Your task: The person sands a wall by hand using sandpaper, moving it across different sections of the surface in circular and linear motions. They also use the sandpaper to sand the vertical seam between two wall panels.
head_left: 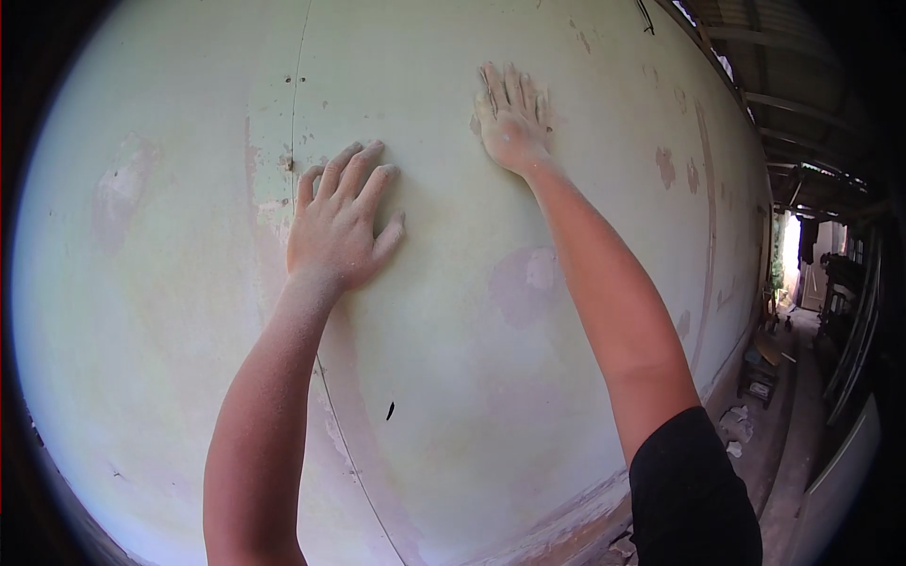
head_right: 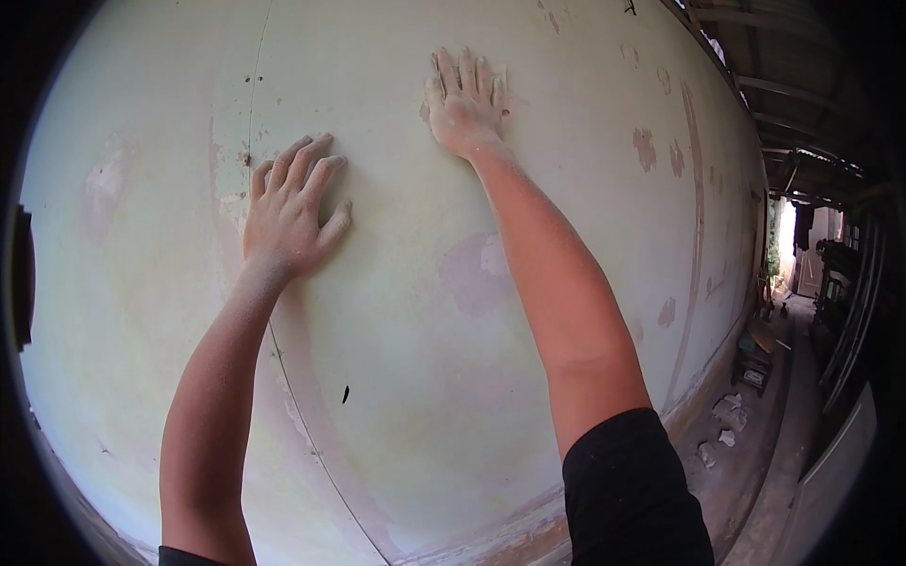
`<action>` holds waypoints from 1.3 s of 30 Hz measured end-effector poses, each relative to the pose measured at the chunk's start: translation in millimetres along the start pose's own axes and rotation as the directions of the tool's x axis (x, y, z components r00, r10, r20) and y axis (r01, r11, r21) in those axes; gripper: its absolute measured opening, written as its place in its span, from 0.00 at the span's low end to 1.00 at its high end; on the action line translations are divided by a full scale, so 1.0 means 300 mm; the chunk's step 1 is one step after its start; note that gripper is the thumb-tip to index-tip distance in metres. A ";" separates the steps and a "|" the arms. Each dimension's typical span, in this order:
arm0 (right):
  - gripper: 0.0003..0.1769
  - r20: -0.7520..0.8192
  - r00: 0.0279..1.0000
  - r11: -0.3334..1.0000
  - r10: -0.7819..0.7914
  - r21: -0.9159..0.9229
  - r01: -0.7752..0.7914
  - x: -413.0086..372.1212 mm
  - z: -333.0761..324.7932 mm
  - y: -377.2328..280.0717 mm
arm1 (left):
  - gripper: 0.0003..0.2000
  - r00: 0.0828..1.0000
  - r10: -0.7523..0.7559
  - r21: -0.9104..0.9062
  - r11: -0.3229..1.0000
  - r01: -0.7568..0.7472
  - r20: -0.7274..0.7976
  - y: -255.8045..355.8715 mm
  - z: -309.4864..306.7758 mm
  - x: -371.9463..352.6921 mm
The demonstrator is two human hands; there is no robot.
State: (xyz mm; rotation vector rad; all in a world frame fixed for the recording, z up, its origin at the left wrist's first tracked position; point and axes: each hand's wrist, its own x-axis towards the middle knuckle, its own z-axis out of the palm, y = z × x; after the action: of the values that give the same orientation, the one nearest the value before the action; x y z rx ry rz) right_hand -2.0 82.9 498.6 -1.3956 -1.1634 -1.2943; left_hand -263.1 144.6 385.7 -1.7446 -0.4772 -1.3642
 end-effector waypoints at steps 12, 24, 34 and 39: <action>0.34 0.140 0.980 0.989 -0.143 0.053 0.137 -0.020 -0.080 0.044 | 0.23 1.000 0.007 -0.019 1.000 -0.008 -0.006 -0.005 0.000 -0.007; 0.32 0.346 0.795 0.843 -0.498 -0.023 0.538 -0.267 -0.108 -0.046 | 0.23 0.999 0.028 -0.029 0.999 -0.029 -0.021 -0.016 0.009 -0.014; 0.33 0.044 0.955 0.954 -0.293 -0.052 0.295 -0.137 0.008 -0.085 | 0.21 1.000 0.012 -0.022 1.000 -0.013 -0.005 -0.019 0.015 -0.014; 0.32 0.259 0.817 0.834 -0.516 -0.067 0.548 -0.378 -0.076 -0.080 | 0.20 0.998 0.028 -0.050 0.998 -0.031 -0.056 -0.020 0.016 -0.017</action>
State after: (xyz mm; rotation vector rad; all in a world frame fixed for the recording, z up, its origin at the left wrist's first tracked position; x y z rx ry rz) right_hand -31.7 56.9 387.1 -1.3960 -1.7445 -1.6559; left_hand -266.2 152.7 383.0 -1.7432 -0.3880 -1.4109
